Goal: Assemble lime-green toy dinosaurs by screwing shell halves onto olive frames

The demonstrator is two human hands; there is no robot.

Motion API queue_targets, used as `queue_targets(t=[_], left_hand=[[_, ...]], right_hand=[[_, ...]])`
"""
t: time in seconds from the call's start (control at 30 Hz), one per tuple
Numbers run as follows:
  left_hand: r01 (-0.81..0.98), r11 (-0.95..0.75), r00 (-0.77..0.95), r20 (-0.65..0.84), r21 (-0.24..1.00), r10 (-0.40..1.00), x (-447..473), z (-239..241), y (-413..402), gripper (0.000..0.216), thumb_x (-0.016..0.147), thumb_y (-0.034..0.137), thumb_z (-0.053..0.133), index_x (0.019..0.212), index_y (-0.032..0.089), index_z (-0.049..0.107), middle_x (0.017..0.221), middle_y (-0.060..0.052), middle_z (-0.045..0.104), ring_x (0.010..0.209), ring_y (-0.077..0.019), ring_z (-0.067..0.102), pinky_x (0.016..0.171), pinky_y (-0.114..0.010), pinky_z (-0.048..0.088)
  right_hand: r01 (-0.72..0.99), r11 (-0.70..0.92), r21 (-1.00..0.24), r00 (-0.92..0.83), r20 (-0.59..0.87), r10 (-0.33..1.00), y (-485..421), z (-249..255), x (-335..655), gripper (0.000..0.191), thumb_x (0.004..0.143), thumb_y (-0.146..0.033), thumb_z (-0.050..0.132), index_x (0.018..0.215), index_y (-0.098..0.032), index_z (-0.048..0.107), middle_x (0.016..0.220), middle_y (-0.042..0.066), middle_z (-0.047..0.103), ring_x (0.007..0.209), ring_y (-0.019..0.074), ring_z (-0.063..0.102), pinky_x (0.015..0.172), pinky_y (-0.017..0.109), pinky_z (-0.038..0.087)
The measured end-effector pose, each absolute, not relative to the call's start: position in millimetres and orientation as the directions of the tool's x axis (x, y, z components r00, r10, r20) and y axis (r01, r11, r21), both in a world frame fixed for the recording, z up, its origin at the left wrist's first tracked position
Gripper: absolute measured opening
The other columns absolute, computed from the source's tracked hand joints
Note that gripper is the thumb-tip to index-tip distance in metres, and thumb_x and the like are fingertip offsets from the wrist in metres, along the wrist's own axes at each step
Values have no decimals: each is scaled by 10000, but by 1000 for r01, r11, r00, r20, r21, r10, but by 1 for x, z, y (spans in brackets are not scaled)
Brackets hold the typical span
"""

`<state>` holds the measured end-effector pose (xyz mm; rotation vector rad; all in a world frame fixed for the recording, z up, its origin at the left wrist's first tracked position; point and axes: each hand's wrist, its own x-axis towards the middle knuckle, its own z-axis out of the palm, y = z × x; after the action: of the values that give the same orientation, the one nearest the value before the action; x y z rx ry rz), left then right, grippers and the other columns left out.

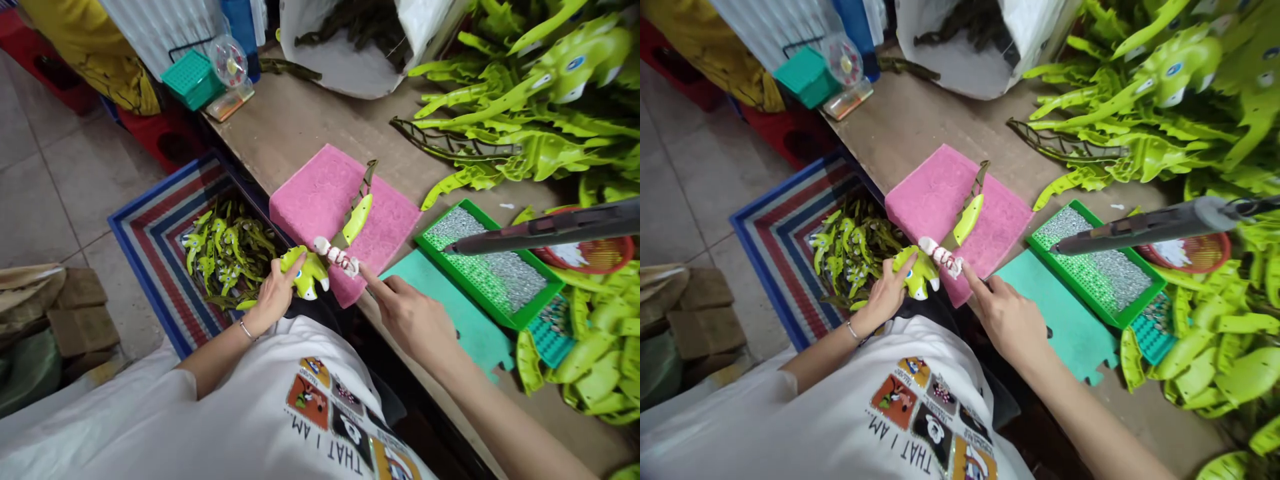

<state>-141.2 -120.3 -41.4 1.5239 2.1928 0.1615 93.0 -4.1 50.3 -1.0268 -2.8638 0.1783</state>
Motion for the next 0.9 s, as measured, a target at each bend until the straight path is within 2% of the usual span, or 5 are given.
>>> queue_targets(t=[0.13,0.33,0.5,0.73,0.9], left_hand=[[868,371,-279,-293,331,915,-138,-34,-121,797,892,38,367,1550,459,208,1106,-50,387,784,-157,599,792,-357,545],[895,331,-261,-252,300,932,-137,-28,-121,766,920,42,297,1570,422,156,1071,-54,411,730,-139,578,734,-293,518],[916,325,-267,-246,234,932,-130,-35,-122,792,896,-6,278,1586,361,149,1042,-61,422,731,-145,583,724,-291,510],[946,270,-292,115,178,949,-137,-56,-139,676,951,39,373,1522,399,344,1192,-112,475,1018,-224,575,905,-369,487],[914,289,-361,244,286,900,-157,-61,-141,481,960,122,488,1360,370,582,1217,-118,525,1133,-262,537,1027,-439,412]], right_hand=[[613,785,-90,-787,21,617,2,63,82,473,897,-193,511,1345,-318,595,705,7,585,453,112,445,385,268,200],[600,781,-175,-757,191,625,-10,79,87,515,950,-200,433,1455,-287,484,784,38,613,533,112,541,443,220,348],[653,749,-110,-754,3,657,-6,43,85,458,924,-216,493,1366,-293,583,675,0,566,421,107,432,387,250,248],[664,520,-538,-365,374,853,-2,58,98,379,982,-327,456,1330,-241,578,852,53,673,658,151,605,640,279,506],[408,316,-856,50,367,929,-7,51,100,222,969,-418,462,1038,-232,560,753,-8,597,505,106,510,486,253,448]])
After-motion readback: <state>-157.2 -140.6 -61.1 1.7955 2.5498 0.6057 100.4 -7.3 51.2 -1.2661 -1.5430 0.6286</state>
